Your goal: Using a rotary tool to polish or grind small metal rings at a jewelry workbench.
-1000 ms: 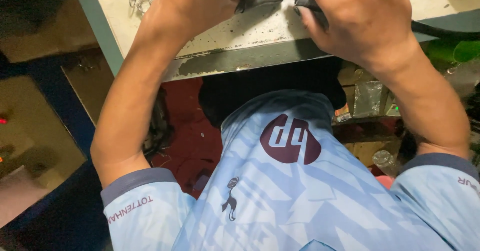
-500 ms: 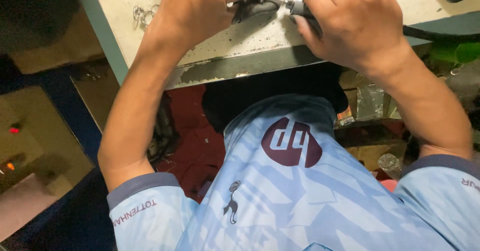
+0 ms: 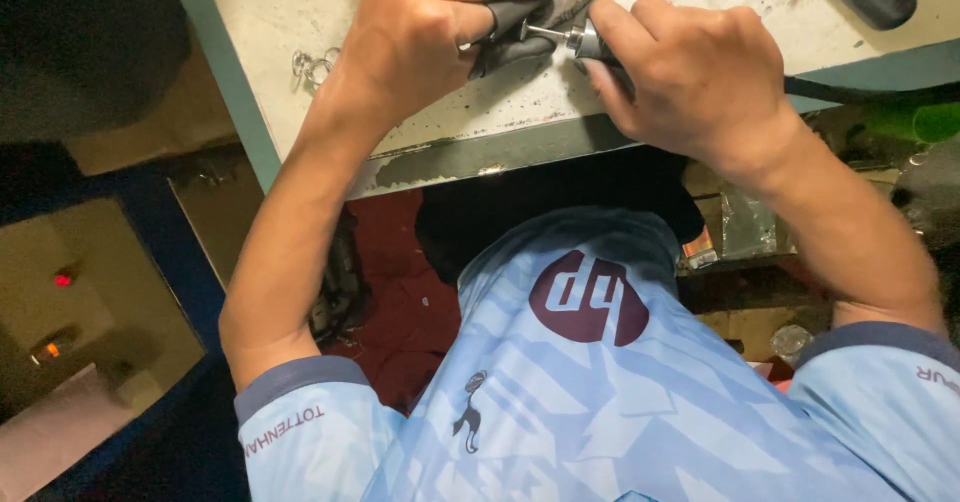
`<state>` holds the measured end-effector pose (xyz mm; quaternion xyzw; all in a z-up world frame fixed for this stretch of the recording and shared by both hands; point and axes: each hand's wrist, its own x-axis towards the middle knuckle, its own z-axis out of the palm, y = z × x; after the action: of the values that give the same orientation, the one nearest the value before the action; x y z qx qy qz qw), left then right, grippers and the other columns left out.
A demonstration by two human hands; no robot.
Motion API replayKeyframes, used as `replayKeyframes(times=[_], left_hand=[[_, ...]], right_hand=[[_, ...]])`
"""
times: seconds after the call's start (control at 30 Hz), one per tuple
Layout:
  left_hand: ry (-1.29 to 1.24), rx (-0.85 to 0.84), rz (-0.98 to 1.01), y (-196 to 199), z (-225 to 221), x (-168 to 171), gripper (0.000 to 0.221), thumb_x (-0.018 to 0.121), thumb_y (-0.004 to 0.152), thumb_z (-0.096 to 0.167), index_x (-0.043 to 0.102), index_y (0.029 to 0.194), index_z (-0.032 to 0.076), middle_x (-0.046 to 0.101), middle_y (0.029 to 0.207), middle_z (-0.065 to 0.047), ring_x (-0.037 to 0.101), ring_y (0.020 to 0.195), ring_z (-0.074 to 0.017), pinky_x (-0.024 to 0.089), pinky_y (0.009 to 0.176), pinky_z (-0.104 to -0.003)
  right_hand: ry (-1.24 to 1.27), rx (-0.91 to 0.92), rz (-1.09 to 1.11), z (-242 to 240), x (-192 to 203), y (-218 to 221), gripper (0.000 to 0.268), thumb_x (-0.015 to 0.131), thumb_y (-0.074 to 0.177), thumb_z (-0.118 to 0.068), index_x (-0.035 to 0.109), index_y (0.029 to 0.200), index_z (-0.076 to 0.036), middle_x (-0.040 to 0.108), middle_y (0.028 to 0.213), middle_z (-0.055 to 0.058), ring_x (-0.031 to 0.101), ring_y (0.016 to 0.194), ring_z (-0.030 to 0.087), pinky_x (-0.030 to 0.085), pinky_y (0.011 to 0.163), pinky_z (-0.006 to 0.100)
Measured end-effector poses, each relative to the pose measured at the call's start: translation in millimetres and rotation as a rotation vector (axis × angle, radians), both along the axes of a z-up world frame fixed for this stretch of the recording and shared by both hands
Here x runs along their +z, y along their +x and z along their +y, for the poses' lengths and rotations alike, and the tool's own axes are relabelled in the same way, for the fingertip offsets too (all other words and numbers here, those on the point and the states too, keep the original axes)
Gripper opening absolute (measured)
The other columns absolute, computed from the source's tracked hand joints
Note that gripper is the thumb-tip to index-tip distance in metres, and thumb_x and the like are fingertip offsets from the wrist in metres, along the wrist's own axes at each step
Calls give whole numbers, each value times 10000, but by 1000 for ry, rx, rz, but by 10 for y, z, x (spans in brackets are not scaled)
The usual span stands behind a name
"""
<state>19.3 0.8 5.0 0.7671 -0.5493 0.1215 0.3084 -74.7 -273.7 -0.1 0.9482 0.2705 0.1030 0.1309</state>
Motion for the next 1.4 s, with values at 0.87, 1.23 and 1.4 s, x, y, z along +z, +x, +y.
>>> replayKeyframes(times=[0.87,1.23,1.4], left_hand=[[82,100,-42,-32,20,-73,181,776,881,-108,826,882,66,762,1260,71,550,673,-203,456,613,-330],[55,82,-7,-24,15,-43,133,756,801,-111,765,781,19,781,1244,30,722,828,-230,484,609,-361],[10,35,33,-24,10,-1,119,842,889,-76,774,805,-28,788,1221,-42,787,1012,-230,552,638,-347]], right_hand=[[70,21,52,-21,-18,41,365,710,1038,-526,684,1261,-239,608,802,-79,597,537,185,459,397,327],[18,40,39,-30,-4,34,351,705,1064,-540,673,1260,-251,625,819,-87,604,551,163,470,416,302],[-2,42,18,-32,-4,23,326,712,1068,-538,665,1231,-260,615,821,-92,599,563,154,452,428,297]])
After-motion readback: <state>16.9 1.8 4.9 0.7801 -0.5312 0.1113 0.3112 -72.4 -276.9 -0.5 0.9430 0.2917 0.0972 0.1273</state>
